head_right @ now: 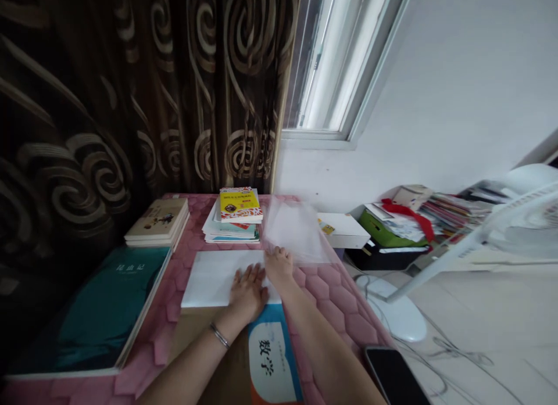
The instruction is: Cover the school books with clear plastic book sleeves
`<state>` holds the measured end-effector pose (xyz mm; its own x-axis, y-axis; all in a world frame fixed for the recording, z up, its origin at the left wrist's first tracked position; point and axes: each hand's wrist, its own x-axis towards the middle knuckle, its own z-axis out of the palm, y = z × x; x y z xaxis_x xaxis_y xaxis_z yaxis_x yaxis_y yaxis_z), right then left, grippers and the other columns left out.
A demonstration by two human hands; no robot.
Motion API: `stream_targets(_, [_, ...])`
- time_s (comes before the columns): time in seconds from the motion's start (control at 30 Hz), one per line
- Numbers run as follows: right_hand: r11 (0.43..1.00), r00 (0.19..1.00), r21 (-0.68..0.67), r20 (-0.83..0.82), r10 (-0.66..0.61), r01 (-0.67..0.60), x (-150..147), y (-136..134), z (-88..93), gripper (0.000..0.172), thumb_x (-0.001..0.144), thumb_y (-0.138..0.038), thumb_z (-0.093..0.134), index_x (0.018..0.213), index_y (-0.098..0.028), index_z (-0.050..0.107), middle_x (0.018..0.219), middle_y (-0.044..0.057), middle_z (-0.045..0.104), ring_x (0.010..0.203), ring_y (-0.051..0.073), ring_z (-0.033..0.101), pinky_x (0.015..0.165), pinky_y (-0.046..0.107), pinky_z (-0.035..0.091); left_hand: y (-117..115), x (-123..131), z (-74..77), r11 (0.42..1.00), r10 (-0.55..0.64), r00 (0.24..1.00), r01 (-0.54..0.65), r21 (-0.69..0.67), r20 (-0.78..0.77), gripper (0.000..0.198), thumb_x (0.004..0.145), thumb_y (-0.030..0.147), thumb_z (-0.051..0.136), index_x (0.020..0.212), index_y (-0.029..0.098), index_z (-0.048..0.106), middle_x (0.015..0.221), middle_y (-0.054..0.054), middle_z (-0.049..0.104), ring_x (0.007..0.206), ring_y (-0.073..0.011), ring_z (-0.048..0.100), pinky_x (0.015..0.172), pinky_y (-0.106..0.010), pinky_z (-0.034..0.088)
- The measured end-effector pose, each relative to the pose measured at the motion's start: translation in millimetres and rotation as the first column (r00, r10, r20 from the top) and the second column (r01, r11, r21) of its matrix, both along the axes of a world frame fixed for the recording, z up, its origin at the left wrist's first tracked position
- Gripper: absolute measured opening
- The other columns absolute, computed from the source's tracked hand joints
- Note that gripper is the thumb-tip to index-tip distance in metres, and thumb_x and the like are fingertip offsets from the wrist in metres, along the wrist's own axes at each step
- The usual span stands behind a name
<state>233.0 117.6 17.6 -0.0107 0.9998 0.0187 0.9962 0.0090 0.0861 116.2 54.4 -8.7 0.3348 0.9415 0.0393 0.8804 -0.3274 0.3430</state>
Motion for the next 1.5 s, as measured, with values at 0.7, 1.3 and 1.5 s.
stream_targets(0.7, [0.997, 0.991, -0.046, -0.118, 0.059, -0.065, -99.8, -3.6, -1.8, 0.052, 0.095, -0.011, 0.031, 0.143, -0.023, 0.045, 0.137, 0.017, 0.053, 0.116, 0.025, 0.056, 0.090, 0.037, 0.042, 43.2, -116.5, 14.0, 0.975, 0.215, 0.954, -0.197, 0.100, -0.211, 0.055, 0.087, 0.019, 0.036, 0.140, 0.025, 0.050, 0.150, -0.005, 0.045, 0.134, -0.0309, 0.040, 0.107, -0.052, 0.028])
stream_targets(1.3, [0.993, 0.980, -0.059, -0.165, -0.113, 0.105, -16.0, -7.6, -16.5, 0.049, 0.099, -0.033, 0.029, 0.145, -0.020, 0.042, 0.124, 0.020, 0.059, 0.108, 0.030, 0.062, 0.085, 0.041, 0.047, 38.6, -130.4, 8.5, 0.936, 0.349, 0.913, -0.327, 0.131, -0.211, 0.061, 0.094, 0.041, 0.034, 0.152, 0.021, 0.028, 0.143, -0.011, 0.052, 0.140, -0.0346, 0.033, 0.113, -0.064, 0.004])
stream_targets(1.5, [0.992, 0.964, -0.047, -0.233, -0.125, 0.117, 5.9, -39.3, -8.6, 0.044, 0.098, -0.030, 0.031, 0.131, -0.012, 0.053, 0.119, 0.018, 0.061, 0.106, 0.025, 0.062, 0.087, 0.033, 0.045, 47.5, -135.3, 7.1, 0.940, 0.330, 0.922, -0.301, 0.159, -0.205, 0.053, 0.094, 0.032, 0.039, 0.146, 0.022, 0.040, 0.141, -0.012, 0.055, 0.137, -0.0341, 0.038, 0.112, -0.066, 0.005])
